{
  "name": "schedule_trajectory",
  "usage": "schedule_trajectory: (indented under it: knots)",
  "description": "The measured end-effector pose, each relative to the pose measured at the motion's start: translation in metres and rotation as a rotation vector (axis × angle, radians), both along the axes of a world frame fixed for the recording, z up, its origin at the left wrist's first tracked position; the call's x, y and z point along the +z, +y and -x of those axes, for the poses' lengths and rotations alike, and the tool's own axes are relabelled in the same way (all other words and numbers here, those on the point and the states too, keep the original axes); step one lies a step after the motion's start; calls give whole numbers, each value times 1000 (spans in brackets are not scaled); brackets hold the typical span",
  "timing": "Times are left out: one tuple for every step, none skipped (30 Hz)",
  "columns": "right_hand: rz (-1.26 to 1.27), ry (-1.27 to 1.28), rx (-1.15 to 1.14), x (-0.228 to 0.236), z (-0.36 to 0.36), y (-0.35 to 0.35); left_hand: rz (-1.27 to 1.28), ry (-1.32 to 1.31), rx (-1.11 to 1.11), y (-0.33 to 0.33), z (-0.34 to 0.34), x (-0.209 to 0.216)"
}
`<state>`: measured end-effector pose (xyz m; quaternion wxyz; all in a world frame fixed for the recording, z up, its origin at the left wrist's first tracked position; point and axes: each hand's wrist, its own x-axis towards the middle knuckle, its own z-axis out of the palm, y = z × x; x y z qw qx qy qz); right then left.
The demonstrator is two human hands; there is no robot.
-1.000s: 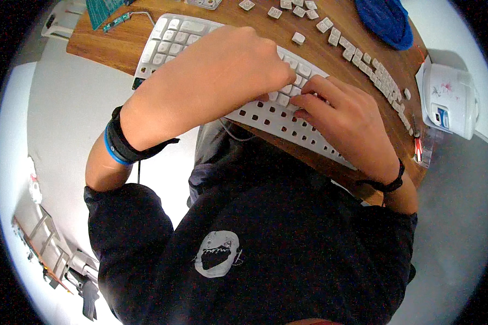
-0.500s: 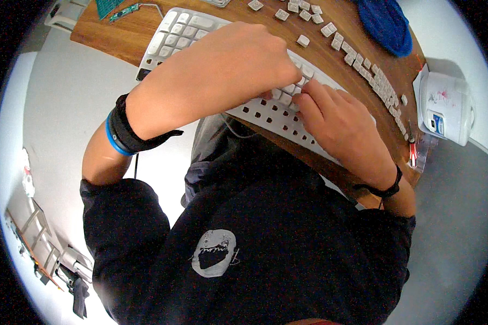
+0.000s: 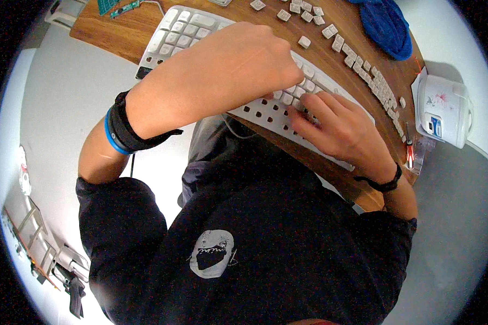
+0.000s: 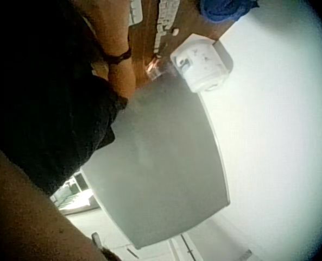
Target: The person assembles a white keyboard by placing keycaps onto the keyboard base one by one. They pick up keycaps from the table, wipe them with a blue cloth, and press them into place on the keyboard.
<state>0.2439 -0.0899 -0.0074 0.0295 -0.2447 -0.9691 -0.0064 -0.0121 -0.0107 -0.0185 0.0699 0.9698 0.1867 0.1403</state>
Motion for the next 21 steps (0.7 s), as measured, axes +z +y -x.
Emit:
schedule_trajectory:
  knots:
    - [11, 9, 9, 0, -1, 1, -4, -15, -4, 0, 0, -1]
    - [50, -11, 11, 2, -1, 2, -8, -30, -8, 0, 0, -2]
    - [88, -31, 13, 6, 0, 5, -13, -44, -13, 0, 0, -3]
    - [126, -51, 16, 10, 1, 8, -5, -43, -13, 0, 0, -3]
    - [128, -45, 15, 12, 2, 9, 3, -41, -14, 0, 0, -2]
    - [130, -39, 14, 14, 4, 11, 11, -38, -15, 1, 0, -2]
    - [132, -33, 14, 15, 6, 12, 0, -26, -13, 1, -1, -2]
    - [129, -44, 24, 14, 7, 12, -10, -14, -13, 0, -1, -1]
    - [127, -55, 34, 13, 8, 14, -20, -3, -13, 0, -1, -1]
    - [124, -66, 45, 13, 9, 15, -19, -11, -19, 1, -2, -1]
    - [122, -82, 75, 12, 11, 17, -16, -18, -20, 1, -1, -1]
    - [119, -97, 104, 13, 14, 19, -14, -25, -22, 1, 0, -2]
    - [117, -113, 134, 13, 15, 21, -14, -19, -24, 1, 0, -2]
    - [127, -115, 154, 14, 15, 23, -13, -14, -26, 1, -1, -2]
    - [137, -118, 174, 14, 15, 25, -13, -10, -29, 1, -1, -1]
    - [148, -120, 194, 14, 14, 27, -20, -26, -35, 1, -1, -1]
    - [164, -108, 199, 13, 13, 29, -28, -40, -40, 1, 0, -1]
    - [180, -95, 203, 11, 12, 32, -36, -55, -46, 2, 0, -1]
    - [196, -83, 207, 10, 11, 33, -40, -32, -40, 2, -1, -2]
    - [243, -84, 156, 10, 10, 32, -45, -9, -32, 1, -3, -2]
    - [290, -84, 105, 10, 9, 31, -50, 15, -25, 1, -4, -3]
